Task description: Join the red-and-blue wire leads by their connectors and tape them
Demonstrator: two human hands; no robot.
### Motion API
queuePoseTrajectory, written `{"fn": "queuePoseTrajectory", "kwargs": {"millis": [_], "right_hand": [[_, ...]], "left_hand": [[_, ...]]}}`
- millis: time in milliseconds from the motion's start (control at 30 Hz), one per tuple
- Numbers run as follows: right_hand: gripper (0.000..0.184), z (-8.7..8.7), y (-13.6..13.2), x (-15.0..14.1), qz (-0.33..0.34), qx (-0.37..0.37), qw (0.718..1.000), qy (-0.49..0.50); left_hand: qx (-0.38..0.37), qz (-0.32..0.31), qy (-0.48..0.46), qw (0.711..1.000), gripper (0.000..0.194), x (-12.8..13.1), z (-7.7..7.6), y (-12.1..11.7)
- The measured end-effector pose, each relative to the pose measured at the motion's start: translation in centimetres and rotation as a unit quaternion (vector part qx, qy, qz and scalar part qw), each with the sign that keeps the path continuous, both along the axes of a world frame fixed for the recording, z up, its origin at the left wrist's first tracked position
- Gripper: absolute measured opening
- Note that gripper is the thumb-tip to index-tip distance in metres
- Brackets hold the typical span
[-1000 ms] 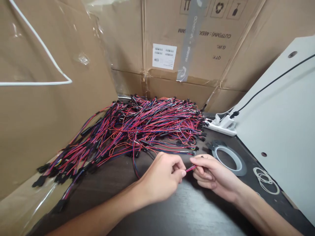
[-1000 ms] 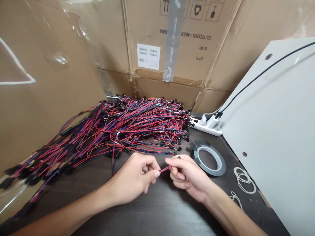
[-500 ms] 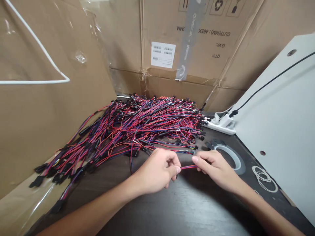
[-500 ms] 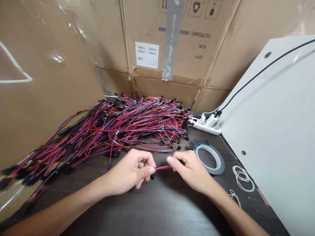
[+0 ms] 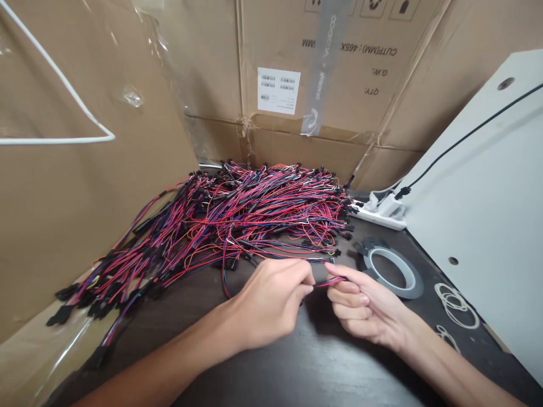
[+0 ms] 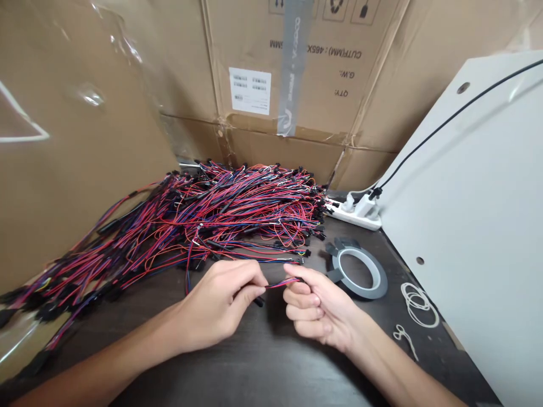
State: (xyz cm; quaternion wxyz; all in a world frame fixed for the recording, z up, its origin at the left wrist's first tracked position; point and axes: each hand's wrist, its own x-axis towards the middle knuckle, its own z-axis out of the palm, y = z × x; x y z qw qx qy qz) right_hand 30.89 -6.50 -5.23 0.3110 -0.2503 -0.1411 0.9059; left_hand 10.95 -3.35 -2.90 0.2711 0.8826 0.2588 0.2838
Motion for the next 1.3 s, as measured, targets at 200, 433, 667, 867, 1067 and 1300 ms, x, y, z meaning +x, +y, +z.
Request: {"fn": "queuePoseTrajectory", "kwargs": {"millis": [200,433,667,867,1067,1300], "right_hand": [[0.057,-0.7,-1.0,-1.4,-0.012,-0.019,0.995,0.098],[0.059,-0.7,-1.2,-2.0,-0.036,-0.002,0.996,0.076],[0.054,-0.3,-1.7,-2.9,-0.065,-0.012,0.996,0.062],[0.05,0.4,-2.3,-3.9,-0.129,0.017,0.99,-0.047],[0.052,0.4,-2.3,-4.2,-0.145,0.043,0.982,-0.112],[0.055,0.1,-2.5,-4.8,-0.192,0.091,0.953,-0.218]], "left_hand": [[0.136,-0.023,-0.062,0.989,0.017,-0.3,-0.2,-0.2],[0.145,-0.045,-0.059,0.987,0.018,0.0,-0.5,-0.5],[0.156,-0.053,-0.068,0.984,0.018,0.3,-1.4,-0.3],[0.15,-0.066,-0.081,0.983,0.018,0.6,-2.0,-0.6],[0.145,-0.073,-0.075,0.984,0.018,0.6,-2.1,-0.5],[0.177,-0.056,-0.069,0.98,0.017,0.8,-2.1,-0.7]]}}
